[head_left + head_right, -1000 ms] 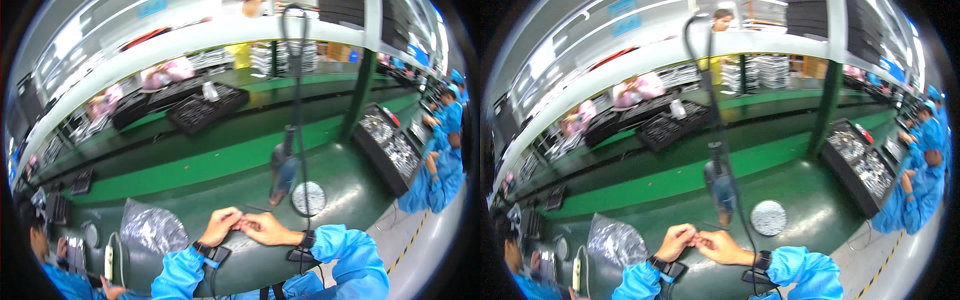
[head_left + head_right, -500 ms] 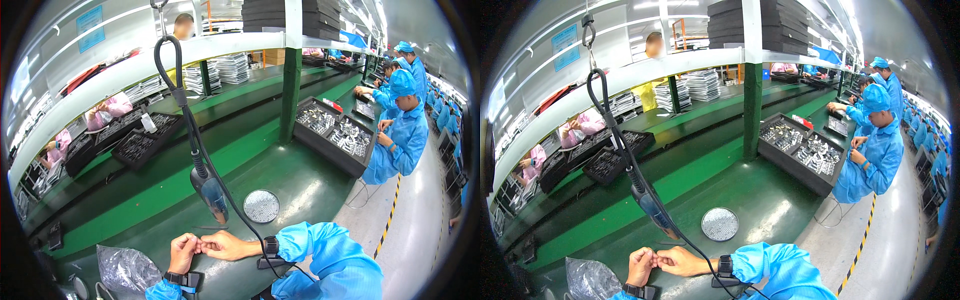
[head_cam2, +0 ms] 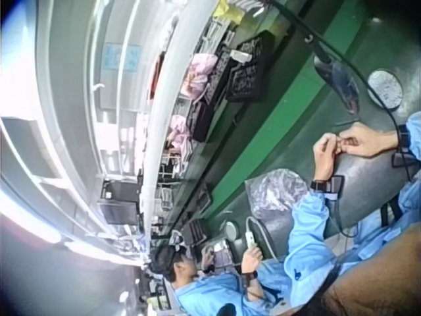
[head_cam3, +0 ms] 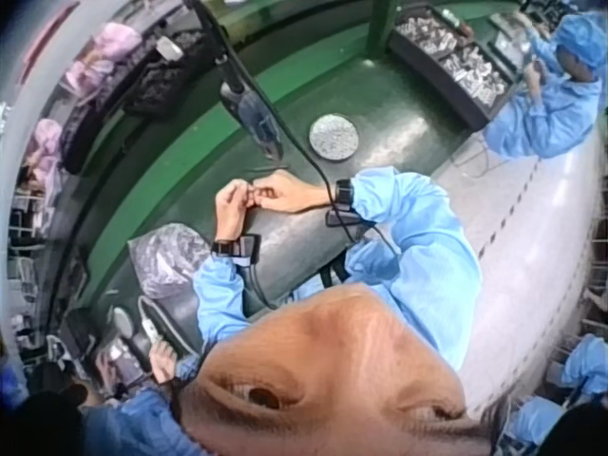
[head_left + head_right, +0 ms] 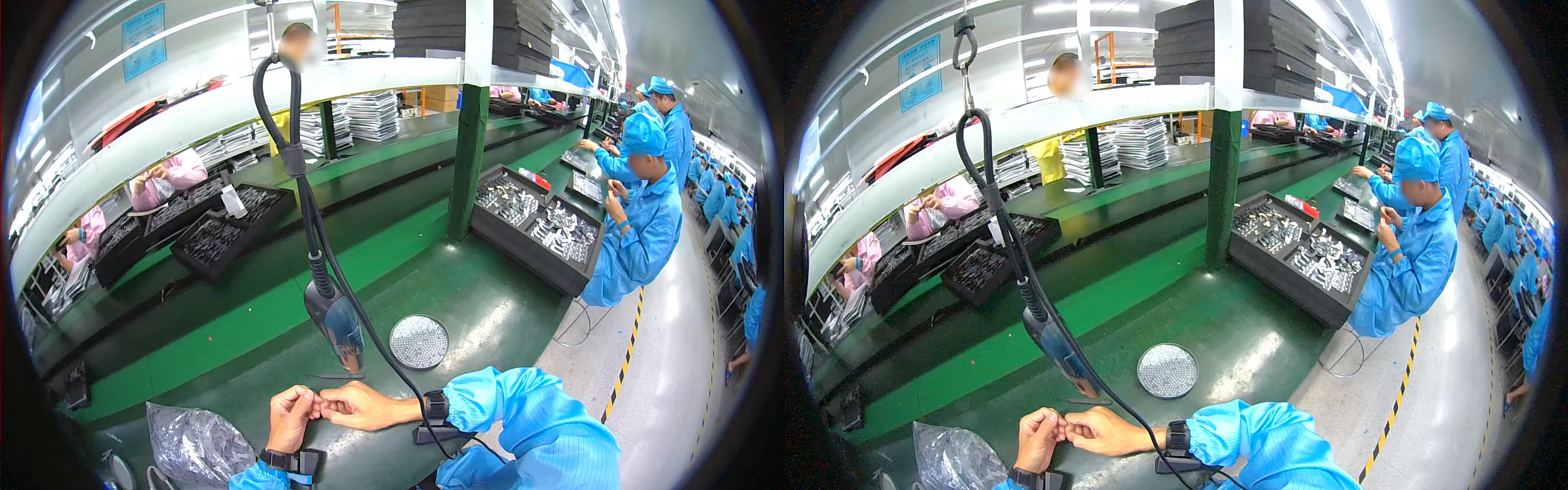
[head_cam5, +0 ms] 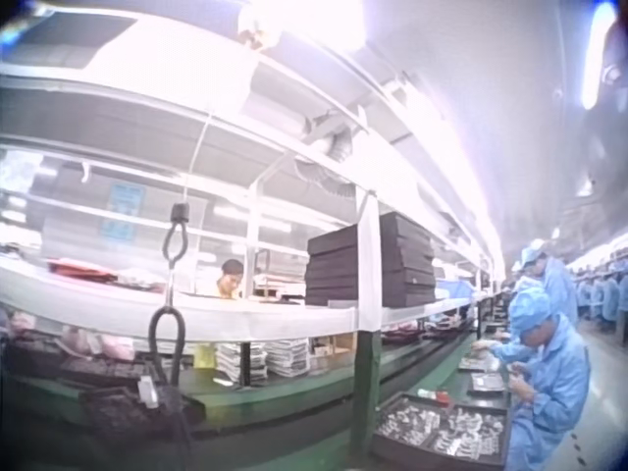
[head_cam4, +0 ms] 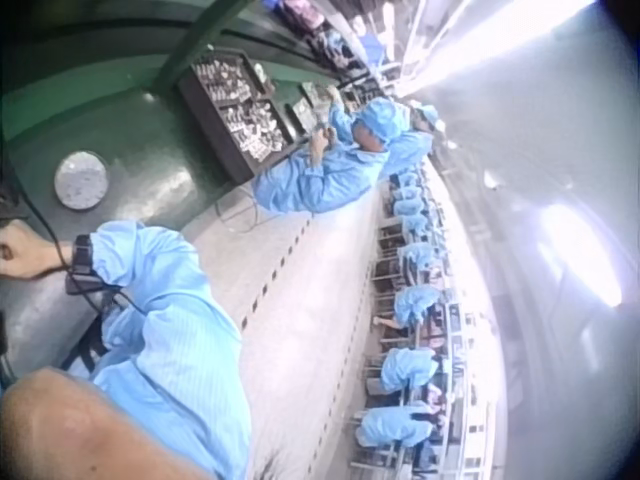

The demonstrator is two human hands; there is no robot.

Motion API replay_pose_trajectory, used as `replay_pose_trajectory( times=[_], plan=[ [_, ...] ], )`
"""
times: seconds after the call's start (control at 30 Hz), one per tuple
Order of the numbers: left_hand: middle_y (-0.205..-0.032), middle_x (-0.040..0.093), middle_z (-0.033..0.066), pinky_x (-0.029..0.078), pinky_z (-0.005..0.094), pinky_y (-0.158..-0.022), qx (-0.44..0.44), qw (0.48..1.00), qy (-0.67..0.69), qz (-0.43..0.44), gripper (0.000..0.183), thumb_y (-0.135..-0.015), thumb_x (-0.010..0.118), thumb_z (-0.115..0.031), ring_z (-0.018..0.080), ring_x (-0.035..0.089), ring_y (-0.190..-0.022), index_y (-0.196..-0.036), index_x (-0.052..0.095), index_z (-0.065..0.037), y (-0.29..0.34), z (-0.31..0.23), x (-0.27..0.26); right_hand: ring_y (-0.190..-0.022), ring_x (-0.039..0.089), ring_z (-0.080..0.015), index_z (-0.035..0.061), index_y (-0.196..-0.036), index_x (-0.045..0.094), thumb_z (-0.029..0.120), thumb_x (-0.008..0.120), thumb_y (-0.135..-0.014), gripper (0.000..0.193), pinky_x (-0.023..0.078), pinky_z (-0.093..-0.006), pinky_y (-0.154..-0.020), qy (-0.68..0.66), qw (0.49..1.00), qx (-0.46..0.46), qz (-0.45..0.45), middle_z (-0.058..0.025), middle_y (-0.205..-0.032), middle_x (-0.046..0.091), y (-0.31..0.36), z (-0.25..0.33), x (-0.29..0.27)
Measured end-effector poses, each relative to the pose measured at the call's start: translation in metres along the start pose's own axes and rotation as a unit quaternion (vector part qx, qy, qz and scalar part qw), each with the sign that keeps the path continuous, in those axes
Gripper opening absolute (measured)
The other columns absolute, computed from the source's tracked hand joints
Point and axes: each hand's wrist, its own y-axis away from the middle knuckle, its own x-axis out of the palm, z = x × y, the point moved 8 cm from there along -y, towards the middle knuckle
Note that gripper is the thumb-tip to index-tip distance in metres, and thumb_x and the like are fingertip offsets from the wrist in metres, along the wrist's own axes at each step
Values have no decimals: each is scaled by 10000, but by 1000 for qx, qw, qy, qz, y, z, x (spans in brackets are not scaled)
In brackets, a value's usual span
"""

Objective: Assembling and inspecting small electronic components at an industrial workbench.

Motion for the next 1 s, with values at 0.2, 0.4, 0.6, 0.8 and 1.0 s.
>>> replay_pose_trajectory(
  times=[0.2,0.4,0.6,0.8,1.0],
  plan=[
    [-808,669,71,474,239,-641,2,1000,-1,-6,192,-981,604,-150,105,586,-676,-877,650,4,4,-2,2,-558,500,-117,-1,-889,586,134,639,-860,148,417,-300,-526,-15,1000,1,-1,-32,-660,559,0,5,1],
    [-797,662,72,462,239,-634,2,1000,5,-7,196,-979,604,-146,104,572,-668,-872,648,11,4,-3,0,-563,520,-129,1,-907,598,133,640,-854,148,430,-306,-534,3,1000,-7,3,-39,-671,573,-2,7,0],
    [-797,662,71,459,241,-635,-1,1000,1,-5,203,-979,604,-149,101,566,-667,-869,649,15,4,-3,0,-566,520,-125,-1,-909,597,132,640,-850,151,431,-303,-535,-10,1000,0,3,-44,-674,574,-1,2,3],
    [-801,664,68,463,238,-637,7,1000,-5,-4,209,-985,594,-150,96,566,-670,-867,649,13,5,-3,0,-566,522,-127,-4,-920,600,135,638,-855,158,432,-300,-536,-15,1000,2,7,-46,-679,580,-1,5,3],
    [-795,655,60,464,237,-640,10,1000,-13,-1,213,-984,600,-159,97,567,-671,-863,648,10,4,-3,-1,-573,531,-127,-6,-936,604,128,636,-857,158,437,-301,-542,-4,1000,-4,4,-49,-682,585,-1,5,2]
  ],
)
